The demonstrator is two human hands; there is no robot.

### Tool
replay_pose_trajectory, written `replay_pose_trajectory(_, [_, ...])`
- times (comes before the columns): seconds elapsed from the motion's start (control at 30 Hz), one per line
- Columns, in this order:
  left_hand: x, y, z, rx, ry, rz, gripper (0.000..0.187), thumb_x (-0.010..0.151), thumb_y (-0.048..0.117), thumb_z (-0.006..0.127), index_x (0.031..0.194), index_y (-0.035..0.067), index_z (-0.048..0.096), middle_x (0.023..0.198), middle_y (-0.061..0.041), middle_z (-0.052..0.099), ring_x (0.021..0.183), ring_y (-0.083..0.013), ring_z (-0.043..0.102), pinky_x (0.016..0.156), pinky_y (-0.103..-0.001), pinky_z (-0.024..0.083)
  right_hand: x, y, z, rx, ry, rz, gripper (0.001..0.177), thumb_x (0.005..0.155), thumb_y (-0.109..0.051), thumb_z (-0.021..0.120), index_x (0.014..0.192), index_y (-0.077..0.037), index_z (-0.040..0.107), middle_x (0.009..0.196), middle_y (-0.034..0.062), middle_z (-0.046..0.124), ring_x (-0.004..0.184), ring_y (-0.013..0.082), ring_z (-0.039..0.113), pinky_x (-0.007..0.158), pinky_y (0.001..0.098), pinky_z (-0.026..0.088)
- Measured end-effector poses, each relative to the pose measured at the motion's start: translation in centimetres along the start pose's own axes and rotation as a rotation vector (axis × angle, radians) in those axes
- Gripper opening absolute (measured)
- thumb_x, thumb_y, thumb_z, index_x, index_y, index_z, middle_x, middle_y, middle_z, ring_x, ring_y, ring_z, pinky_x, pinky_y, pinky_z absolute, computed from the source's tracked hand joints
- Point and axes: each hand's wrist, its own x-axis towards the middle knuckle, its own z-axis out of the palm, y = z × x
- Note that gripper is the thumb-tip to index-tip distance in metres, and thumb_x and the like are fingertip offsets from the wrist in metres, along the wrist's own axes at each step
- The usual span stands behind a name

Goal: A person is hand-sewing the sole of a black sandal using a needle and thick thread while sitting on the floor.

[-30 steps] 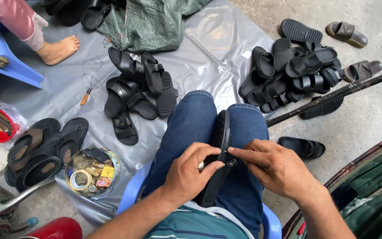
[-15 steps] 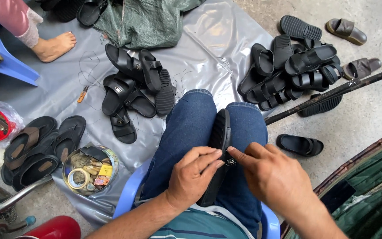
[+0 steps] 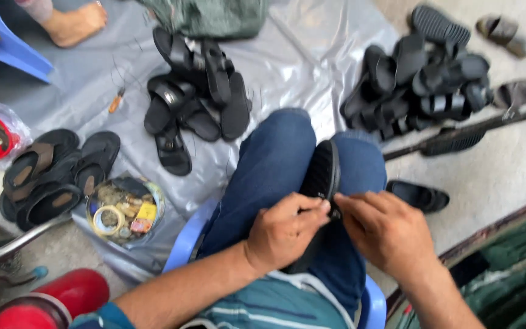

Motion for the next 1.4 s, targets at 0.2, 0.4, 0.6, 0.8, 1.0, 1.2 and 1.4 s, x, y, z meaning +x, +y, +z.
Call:
replay_pose_trajectory(0.2, [0.5, -0.5, -2.6, 0.035, -0.185, -0.033, 0.013, 0.078, 0.008, 0.065, 0.09, 0.011, 0.069, 0.078, 0.001, 0.064, 0.054, -0.0131, 0.06, 0.045, -0.024, 0.05, -1.3, 0.0, -0.1, 0.301, -0.096, 0.397, 0.021, 0.068, -0.007, 0.066, 0.087, -0.014, 0.072, 0.074, -0.0064, 0.07, 0.045, 0.0079, 0.054, 0.044, 0.0206, 0.043])
replay_pose_trajectory(0.4, [1.9, -2.6, -6.3, 0.045, -0.597, -0.476, 0.016, 0.072, 0.025, 0.061, 0.08, 0.016, 0.072, 0.101, 0.003, 0.062, 0.068, -0.0107, 0.063, 0.066, -0.023, 0.052, -1.5, 1.3, -0.2, 0.465, -0.199, 0.531, 0.021, 0.068, -0.007, 0.069, 0.088, -0.012, 0.075, 0.072, -0.0025, 0.072, 0.048, 0.0078, 0.057, 0.044, 0.0204, 0.045])
replay_pose_trajectory(0.6, [2.2, -1.3, -3.6, -1.013, -0.57, -0.787, 0.016, 0.083, 0.004, 0.061, 0.099, 0.005, 0.065, 0.093, -0.006, 0.064, 0.055, -0.0078, 0.057, 0.043, -0.014, 0.037, -1.1, 0.6, -0.5, 0.352, -0.198, 0.4, 0.023, 0.069, -0.008, 0.066, 0.09, -0.013, 0.073, 0.077, -0.0068, 0.07, 0.052, 0.009, 0.061, 0.049, 0.0228, 0.047])
replay_pose_trajectory(0.8, [4.6, -0.9, -2.6, 0.27, -0.646, -0.172, 0.027, 0.082, 0.011, 0.054, 0.106, 0.006, 0.043, 0.082, -0.009, 0.063, 0.059, -0.0236, 0.065, 0.048, -0.037, 0.053, -1.2, 0.0, -0.5, 0.314, -0.128, 0.319, 0.024, 0.069, -0.011, 0.067, 0.092, -0.015, 0.071, 0.076, -0.0071, 0.068, 0.045, 0.0089, 0.055, 0.044, 0.023, 0.044])
replay_pose_trajectory(1.0, [5.2, 0.5, -2.8, 0.381, -0.793, -0.094, 0.051, 0.076, 0.006, 0.047, 0.121, 0.027, 0.055, 0.076, -0.012, 0.048, 0.044, -0.0313, 0.052, 0.043, -0.043, 0.049, -1.9, 0.5, -0.2, 0.19, -0.146, 0.158, 0.03, 0.073, -0.013, 0.061, 0.103, -0.014, 0.064, 0.083, -0.004, 0.062, 0.056, 0.0147, 0.06, 0.049, 0.0295, 0.047])
replay_pose_trajectory(1.2, [5.3, 0.5, -3.6, 0.321, -0.793, -0.118, 0.034, 0.084, 0.028, 0.052, 0.117, 0.024, 0.06, 0.096, -0.002, 0.052, 0.06, -0.0168, 0.059, 0.054, -0.03, 0.051, -3.4, 2.7, -4.8, -0.022, -0.45, 0.565, 0.052, 0.076, -0.017, 0.056, 0.116, -0.049, 0.057, 0.061, -0.0046, 0.055, 0.042, 0.0144, 0.05, 0.044, 0.0307, 0.041])
replay_pose_trajectory(1.4, [4.3, 0.7, -1.2, 0.23, -0.5, -0.013, 0.028, 0.078, 0.03, 0.065, 0.101, 0.015, 0.066, 0.087, -0.004, 0.048, 0.051, -0.0155, 0.056, 0.047, -0.028, 0.05, -3.3, 2.0, -4.2, 0.301, -0.34, 0.494, 0.052, 0.072, -0.008, 0.056, 0.115, -0.037, 0.064, 0.063, -0.0032, 0.056, 0.043, 0.0132, 0.048, 0.043, 0.028, 0.041])
